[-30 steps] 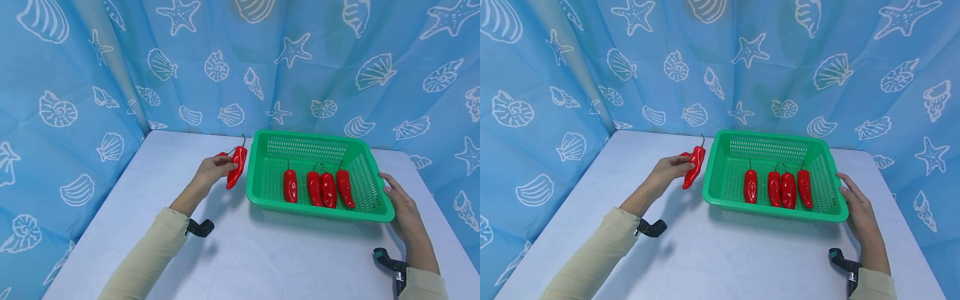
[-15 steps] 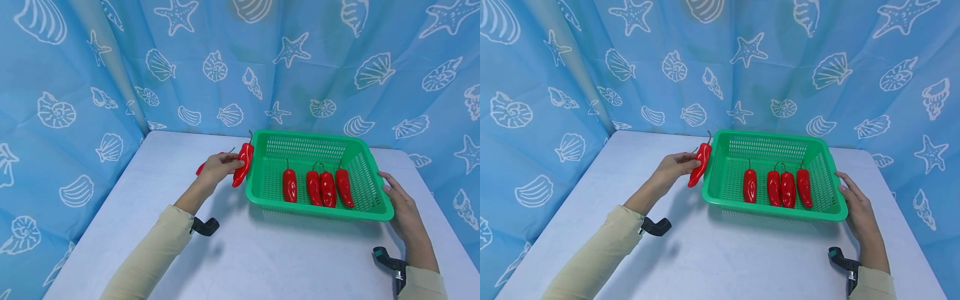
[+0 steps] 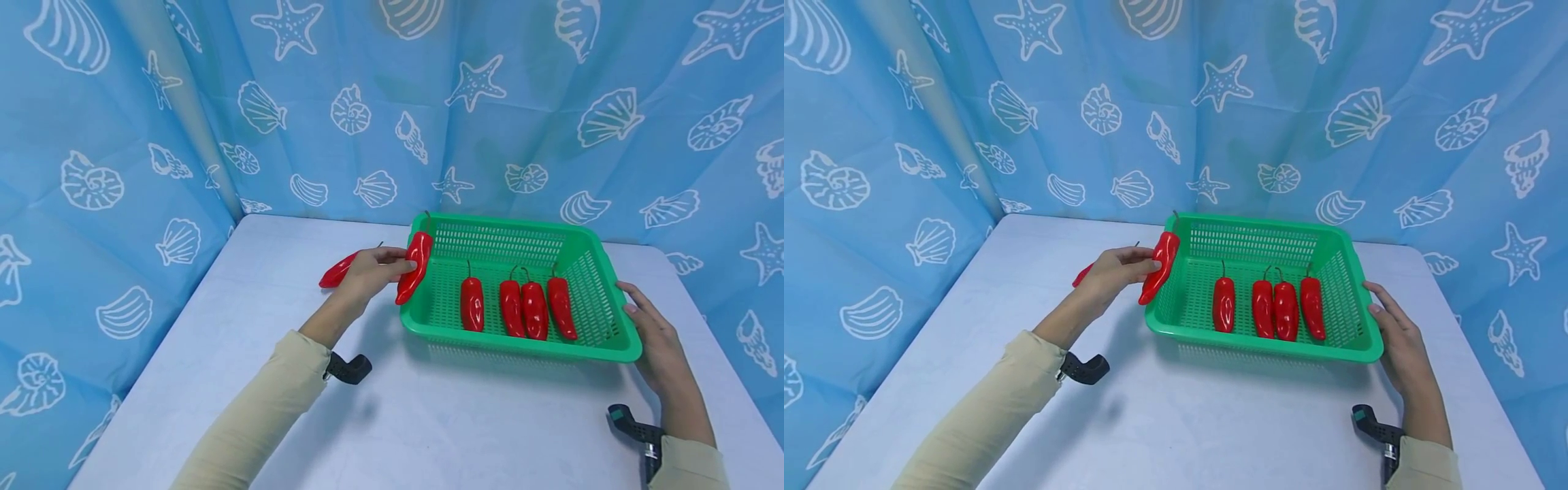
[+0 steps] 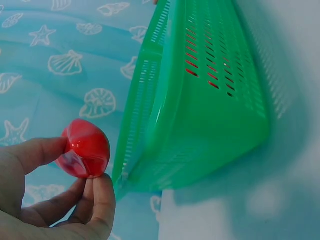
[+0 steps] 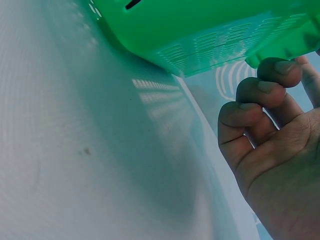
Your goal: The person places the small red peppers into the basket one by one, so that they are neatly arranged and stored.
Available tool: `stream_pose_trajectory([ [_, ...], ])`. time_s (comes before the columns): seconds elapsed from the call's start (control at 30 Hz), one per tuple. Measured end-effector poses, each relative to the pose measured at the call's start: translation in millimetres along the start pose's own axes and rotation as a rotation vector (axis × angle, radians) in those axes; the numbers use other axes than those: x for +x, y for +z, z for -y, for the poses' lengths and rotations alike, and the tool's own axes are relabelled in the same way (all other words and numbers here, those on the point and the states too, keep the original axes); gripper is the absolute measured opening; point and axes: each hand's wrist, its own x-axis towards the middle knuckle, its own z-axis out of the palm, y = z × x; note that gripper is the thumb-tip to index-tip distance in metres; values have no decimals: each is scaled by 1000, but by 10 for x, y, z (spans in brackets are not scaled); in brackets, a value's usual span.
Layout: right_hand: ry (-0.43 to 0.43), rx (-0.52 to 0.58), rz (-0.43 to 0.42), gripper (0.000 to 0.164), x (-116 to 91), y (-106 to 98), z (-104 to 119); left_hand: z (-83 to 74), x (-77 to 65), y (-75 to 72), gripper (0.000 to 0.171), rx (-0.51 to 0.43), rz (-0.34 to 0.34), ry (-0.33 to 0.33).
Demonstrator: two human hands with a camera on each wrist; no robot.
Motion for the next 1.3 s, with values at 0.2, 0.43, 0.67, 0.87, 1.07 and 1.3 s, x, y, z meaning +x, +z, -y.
stream_pose_trajectory([
  [0.2, -7, -3, -6, 47, 3, 6, -3, -14, 23, 61, 62, 2, 9, -1],
  [0.43, -7, -16, -12, 46, 3, 0, -24, -5, 51, 121, 62, -11, 29, 3],
  [0.67, 3, -19, -19, 47, -1, -7, -21, -4, 59, 158, 60, -23, 52, 9],
  [0.87, 3, -12, -18, 46, -5, -7, -17, -24, 58, 190, 60, -17, 55, 14],
  [1.07, 6, -20, -19, 47, -6, -12, -15, -48, 73, 256, 60, -31, 78, 10],
  [1.3, 8, -30, -22, 48, 6, -4, -2, -74, 94, 331, 57, -25, 74, 0],
])
